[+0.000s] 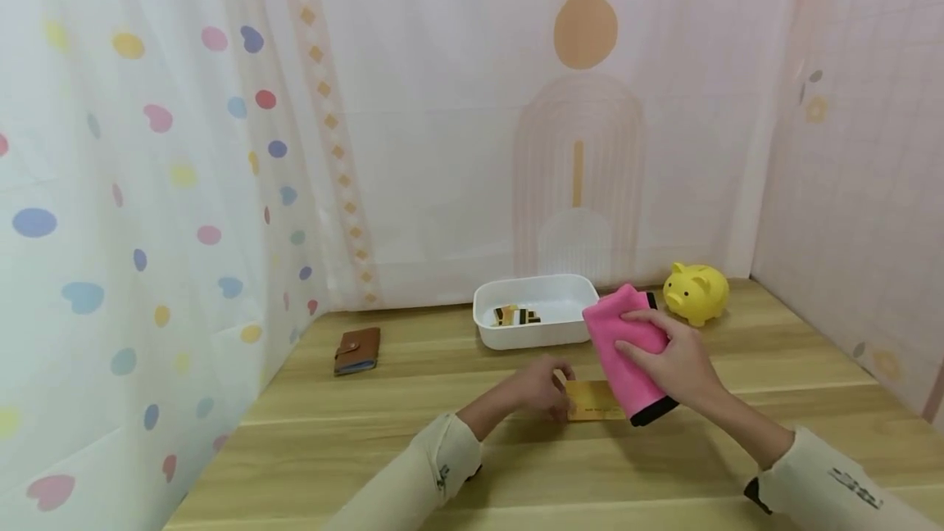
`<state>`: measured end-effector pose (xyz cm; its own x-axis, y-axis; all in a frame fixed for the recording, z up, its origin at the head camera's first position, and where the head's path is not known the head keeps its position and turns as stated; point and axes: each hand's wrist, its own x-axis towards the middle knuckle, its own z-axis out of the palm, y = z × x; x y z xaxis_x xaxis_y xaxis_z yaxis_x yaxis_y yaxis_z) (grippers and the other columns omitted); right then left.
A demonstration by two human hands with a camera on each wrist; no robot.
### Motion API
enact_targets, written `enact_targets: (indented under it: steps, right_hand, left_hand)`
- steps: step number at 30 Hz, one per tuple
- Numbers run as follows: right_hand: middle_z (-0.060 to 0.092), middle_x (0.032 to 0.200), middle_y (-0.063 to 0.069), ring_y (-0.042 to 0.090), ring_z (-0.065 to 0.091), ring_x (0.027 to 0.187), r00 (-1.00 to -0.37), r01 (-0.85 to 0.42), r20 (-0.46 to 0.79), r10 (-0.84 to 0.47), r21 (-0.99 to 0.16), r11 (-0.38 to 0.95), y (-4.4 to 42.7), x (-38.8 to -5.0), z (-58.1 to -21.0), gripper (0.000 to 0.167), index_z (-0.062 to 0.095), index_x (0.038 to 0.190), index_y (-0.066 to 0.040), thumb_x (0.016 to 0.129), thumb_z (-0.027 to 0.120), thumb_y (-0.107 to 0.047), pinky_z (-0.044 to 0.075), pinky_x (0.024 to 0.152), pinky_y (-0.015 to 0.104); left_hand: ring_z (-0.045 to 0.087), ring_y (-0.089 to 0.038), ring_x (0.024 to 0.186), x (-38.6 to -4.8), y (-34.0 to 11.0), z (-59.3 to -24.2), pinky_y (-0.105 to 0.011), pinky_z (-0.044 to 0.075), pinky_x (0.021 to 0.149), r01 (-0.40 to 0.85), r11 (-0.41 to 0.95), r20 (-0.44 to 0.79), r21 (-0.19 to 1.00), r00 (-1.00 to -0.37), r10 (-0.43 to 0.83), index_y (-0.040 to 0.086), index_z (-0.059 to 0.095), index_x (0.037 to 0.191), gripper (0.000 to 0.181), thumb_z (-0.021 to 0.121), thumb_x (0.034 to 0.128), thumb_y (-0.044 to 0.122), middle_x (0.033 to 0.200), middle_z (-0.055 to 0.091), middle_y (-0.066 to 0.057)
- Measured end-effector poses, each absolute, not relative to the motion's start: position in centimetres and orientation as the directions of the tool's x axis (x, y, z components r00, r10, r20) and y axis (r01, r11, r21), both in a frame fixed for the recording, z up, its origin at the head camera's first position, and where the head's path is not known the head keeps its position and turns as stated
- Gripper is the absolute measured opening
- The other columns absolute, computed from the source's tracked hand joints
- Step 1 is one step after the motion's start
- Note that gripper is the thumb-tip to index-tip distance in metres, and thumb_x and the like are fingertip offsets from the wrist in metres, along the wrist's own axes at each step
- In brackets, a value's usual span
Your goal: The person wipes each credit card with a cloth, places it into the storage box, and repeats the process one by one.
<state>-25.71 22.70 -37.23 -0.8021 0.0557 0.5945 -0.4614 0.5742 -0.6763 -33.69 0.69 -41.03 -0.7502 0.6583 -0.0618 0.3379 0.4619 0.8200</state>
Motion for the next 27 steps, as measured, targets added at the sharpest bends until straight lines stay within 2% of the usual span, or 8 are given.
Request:
enact_targets:
  steps: [3, 7, 9, 16, 27]
  right_hand:
    - [0.068, 0.099, 0.018, 0.011, 0.058, 0.058, -0.804, -0.467, 0.593, 0.050, -0.680, 0.565, 22.4, -25.7, -37.2, 0.033, 0.068, 0.114, -0.006, 0.085, 0.080, -0.016, 0.051, 0.049, 0.028]
    - [0.069, 0.101, 0.019, 0.011, 0.059, 0.058, -0.800, -0.483, 0.599, 0.039, -0.681, 0.550, 22.2, -25.6, -37.3, 0.033, 0.068, 0.114, -0.006, 0.085, 0.080, -0.016, 0.052, 0.049, 0.028]
    - [0.069, 0.102, 0.020, 0.011, 0.059, 0.057, -0.794, -0.489, 0.606, 0.042, -0.679, 0.548, 22.1, -25.4, -37.4, 0.032, 0.068, 0.113, -0.005, 0.084, 0.081, -0.014, 0.052, 0.048, 0.028]
    - [0.070, 0.099, 0.017, 0.009, 0.057, 0.056, -0.780, -0.496, 0.624, 0.048, -0.663, 0.560, 21.8, -25.3, -37.1, 0.032, 0.069, 0.113, -0.007, 0.084, 0.081, -0.015, 0.050, 0.047, 0.026]
    - [0.070, 0.099, 0.016, 0.011, 0.059, 0.061, -0.763, -0.518, 0.646, 0.026, -0.634, 0.574, 21.5, -25.0, -37.2, 0.032, 0.069, 0.113, -0.006, 0.084, 0.081, -0.012, 0.051, 0.049, 0.027]
  left_hand:
    - [0.068, -0.021, 0.065, -34.0, 0.3, -40.6, -0.032, 0.058, 0.059, 0.338, 0.419, -0.034, 0.842, -0.743, 0.668, 0.000, 0.061, 0.099, 0.022, 0.073, 0.0826, -0.008, 0.076, 0.070, -0.012]
    - [0.065, -0.017, 0.066, -34.3, -0.1, -40.2, -0.029, 0.055, 0.057, 0.338, 0.373, -0.009, 0.864, -0.731, 0.683, -0.003, 0.062, 0.098, 0.016, 0.068, 0.0843, -0.010, 0.079, 0.071, -0.016]
    - [0.064, -0.015, 0.064, -34.4, -0.2, -40.1, -0.029, 0.054, 0.056, 0.320, 0.348, 0.002, 0.881, -0.739, 0.674, -0.003, 0.061, 0.099, 0.015, 0.067, 0.0857, -0.009, 0.079, 0.071, -0.014]
    - [0.066, -0.019, 0.065, -34.0, -0.1, -39.3, -0.044, 0.060, 0.069, 0.173, 0.165, 0.043, 0.971, -0.805, 0.592, -0.005, 0.059, 0.112, 0.025, 0.066, 0.0885, -0.009, 0.082, 0.066, -0.008]
    - [0.068, -0.016, 0.071, -32.8, 0.3, -38.6, -0.036, 0.061, 0.067, 0.168, 0.019, 0.139, 0.986, -0.870, 0.473, -0.002, 0.061, 0.122, 0.032, 0.067, 0.0905, -0.005, 0.092, 0.065, -0.012]
